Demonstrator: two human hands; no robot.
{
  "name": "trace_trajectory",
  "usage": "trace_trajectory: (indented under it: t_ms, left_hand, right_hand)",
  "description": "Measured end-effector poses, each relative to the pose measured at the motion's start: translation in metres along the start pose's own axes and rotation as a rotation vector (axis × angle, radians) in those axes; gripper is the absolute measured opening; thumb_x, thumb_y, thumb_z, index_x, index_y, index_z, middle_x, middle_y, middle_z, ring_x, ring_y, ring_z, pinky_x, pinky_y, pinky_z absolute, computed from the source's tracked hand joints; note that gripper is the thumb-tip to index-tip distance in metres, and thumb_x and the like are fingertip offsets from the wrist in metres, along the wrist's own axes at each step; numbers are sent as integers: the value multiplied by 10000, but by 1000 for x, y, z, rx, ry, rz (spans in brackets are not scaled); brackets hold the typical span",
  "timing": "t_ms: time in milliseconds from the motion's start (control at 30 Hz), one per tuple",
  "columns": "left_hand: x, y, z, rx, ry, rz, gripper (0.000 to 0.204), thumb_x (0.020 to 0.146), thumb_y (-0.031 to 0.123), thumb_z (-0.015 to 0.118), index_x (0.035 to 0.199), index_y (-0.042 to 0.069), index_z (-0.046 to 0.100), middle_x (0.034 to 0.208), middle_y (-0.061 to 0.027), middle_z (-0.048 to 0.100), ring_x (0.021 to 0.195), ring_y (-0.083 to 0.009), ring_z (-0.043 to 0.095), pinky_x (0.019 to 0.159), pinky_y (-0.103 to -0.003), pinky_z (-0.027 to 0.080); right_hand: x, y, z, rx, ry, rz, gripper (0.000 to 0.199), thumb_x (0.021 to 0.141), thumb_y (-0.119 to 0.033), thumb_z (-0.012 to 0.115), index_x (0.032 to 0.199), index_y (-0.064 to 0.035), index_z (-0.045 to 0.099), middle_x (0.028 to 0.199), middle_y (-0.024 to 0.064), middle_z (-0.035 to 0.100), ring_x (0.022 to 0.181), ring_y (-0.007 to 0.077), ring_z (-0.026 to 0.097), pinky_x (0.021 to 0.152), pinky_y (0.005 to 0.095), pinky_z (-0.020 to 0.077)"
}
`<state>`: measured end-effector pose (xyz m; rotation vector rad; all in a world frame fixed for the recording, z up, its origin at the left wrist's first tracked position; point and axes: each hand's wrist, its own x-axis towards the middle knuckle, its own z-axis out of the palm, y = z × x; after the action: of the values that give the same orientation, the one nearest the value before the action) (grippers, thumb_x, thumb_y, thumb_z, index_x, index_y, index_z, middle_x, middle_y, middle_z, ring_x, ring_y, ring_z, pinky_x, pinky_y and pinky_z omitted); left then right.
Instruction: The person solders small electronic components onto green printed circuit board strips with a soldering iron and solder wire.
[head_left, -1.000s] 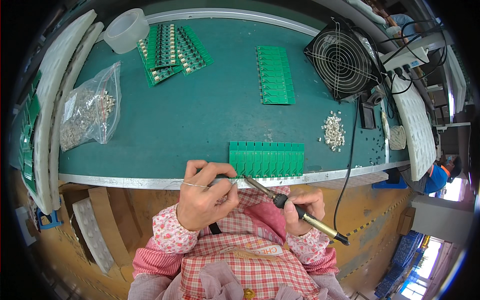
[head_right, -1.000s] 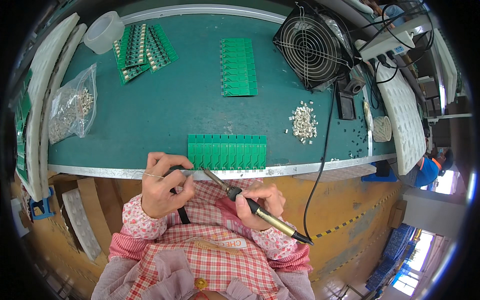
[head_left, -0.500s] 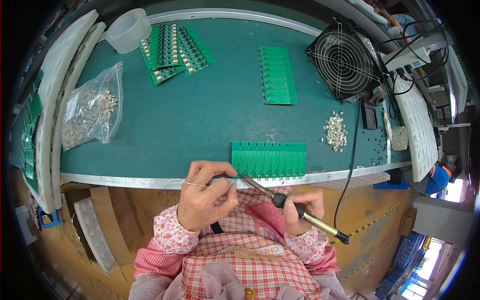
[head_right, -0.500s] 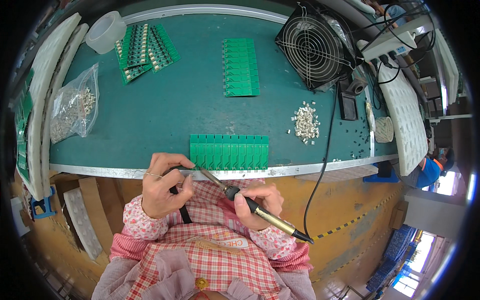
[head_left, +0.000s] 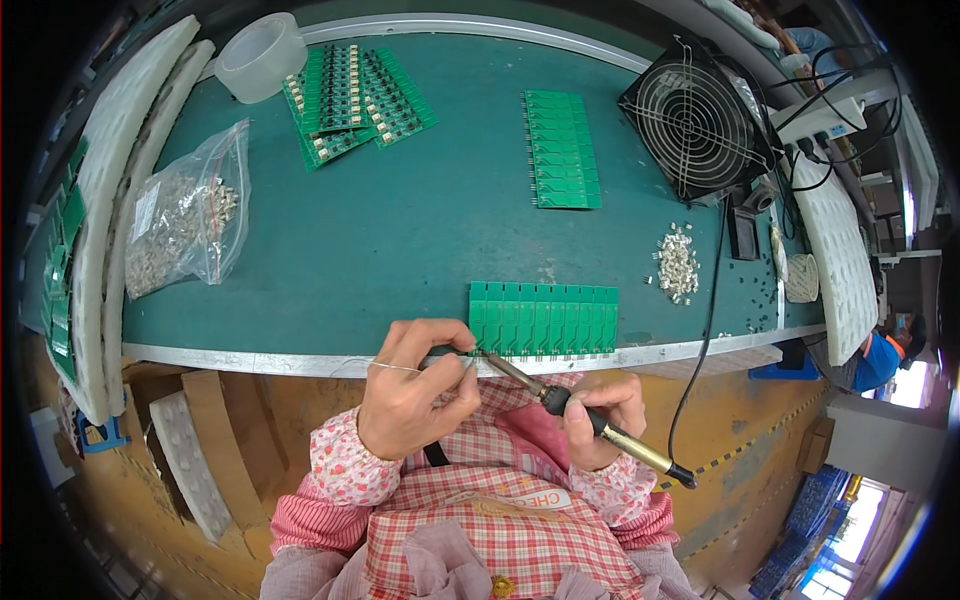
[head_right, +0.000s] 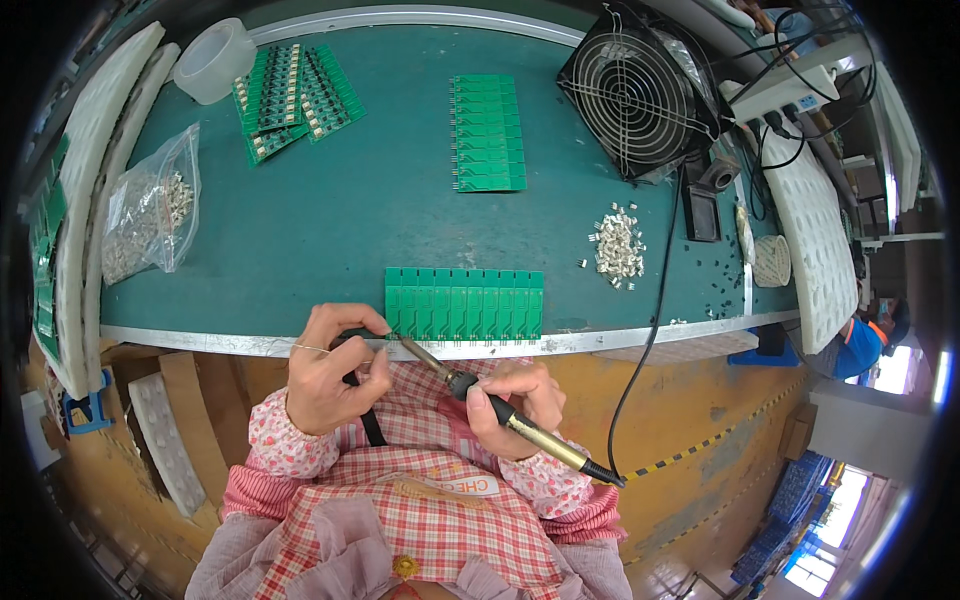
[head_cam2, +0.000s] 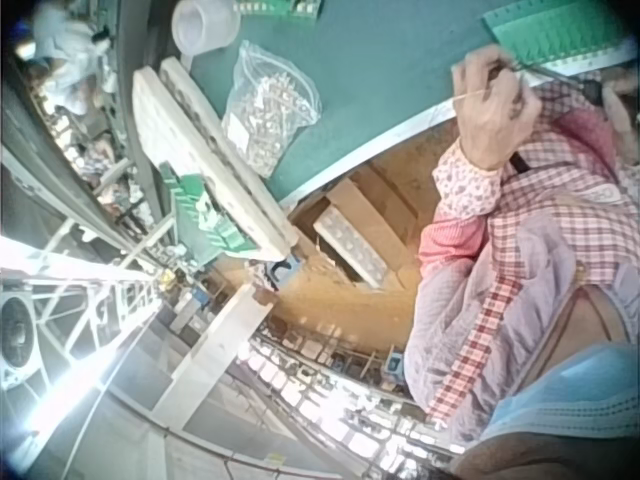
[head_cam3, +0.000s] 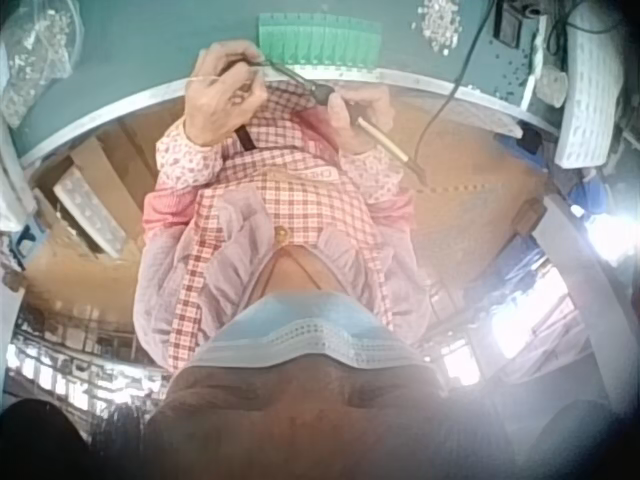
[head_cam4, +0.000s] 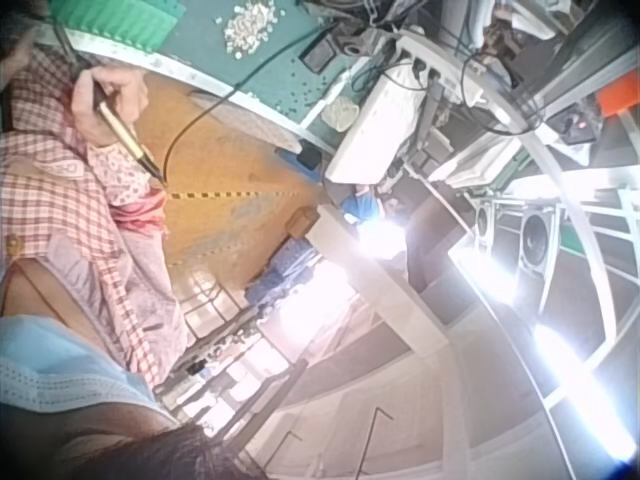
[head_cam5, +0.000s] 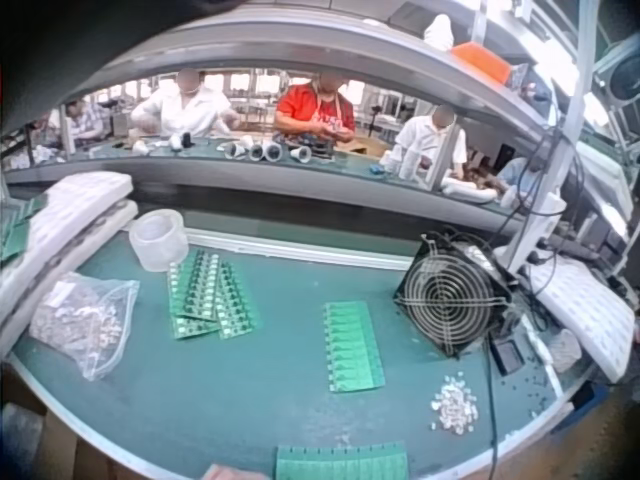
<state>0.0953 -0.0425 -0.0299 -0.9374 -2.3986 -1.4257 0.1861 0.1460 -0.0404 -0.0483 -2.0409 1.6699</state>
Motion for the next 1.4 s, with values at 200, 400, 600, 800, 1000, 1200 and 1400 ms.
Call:
trace_trajectory:
  t_ms: [200,400,600,800,1000,1200,1400]
  left_hand:
    - [0,0,0,9,-12,-6,192,599,-31,657,583,30,477,918,-110,587,753,-230,531,595,-309,438]
    - [0,1,0,14,-7,-9,188,597,-33,654,588,32,478,913,-109,588,747,-237,529,604,-311,431]
    - [-5,2,0,-67,-11,-95,194,651,-58,647,609,9,470,936,-123,556,736,-189,576,616,-283,470]
    - [5,9,-8,-254,169,-301,195,717,-67,605,620,5,451,904,-127,560,739,-177,580,614,-278,462]
    - [23,-3,-16,96,-37,-99,130,751,113,681,725,45,574,774,-38,586,636,-214,536,661,-323,355]
    - [45,8,-3,342,-105,-192,268,678,161,749,849,52,573,859,-64,550,681,-218,514,686,-335,350]
    - [70,-12,4,-450,-223,-524,157,837,100,640,904,19,523,818,9,548,699,-53,515,607,-200,399]
  right_hand:
    - [0,-3,-3,-19,-59,-7,186,732,-16,677,817,-11,511,604,55,548,472,110,505,445,243,410]
    - [1,-4,-1,-52,-49,-48,192,728,-15,681,818,-11,511,593,58,550,474,114,510,451,241,415]
    - [-1,-3,-2,-9,-26,-72,190,743,-31,678,833,-5,513,638,78,574,497,121,532,460,239,425]
    - [-7,-11,-20,-29,193,42,222,776,-96,656,874,13,490,691,85,570,514,130,547,487,236,449]
    - [10,-15,-54,-83,417,116,199,848,-143,551,937,-33,412,695,67,487,483,105,488,458,226,433]
    - [18,-7,-77,-120,530,47,170,884,-151,540,971,-23,468,737,71,514,494,95,482,453,220,407]
    - [17,-1,-69,-272,349,-41,107,820,-63,635,914,-13,636,715,67,551,554,120,508,502,235,393]
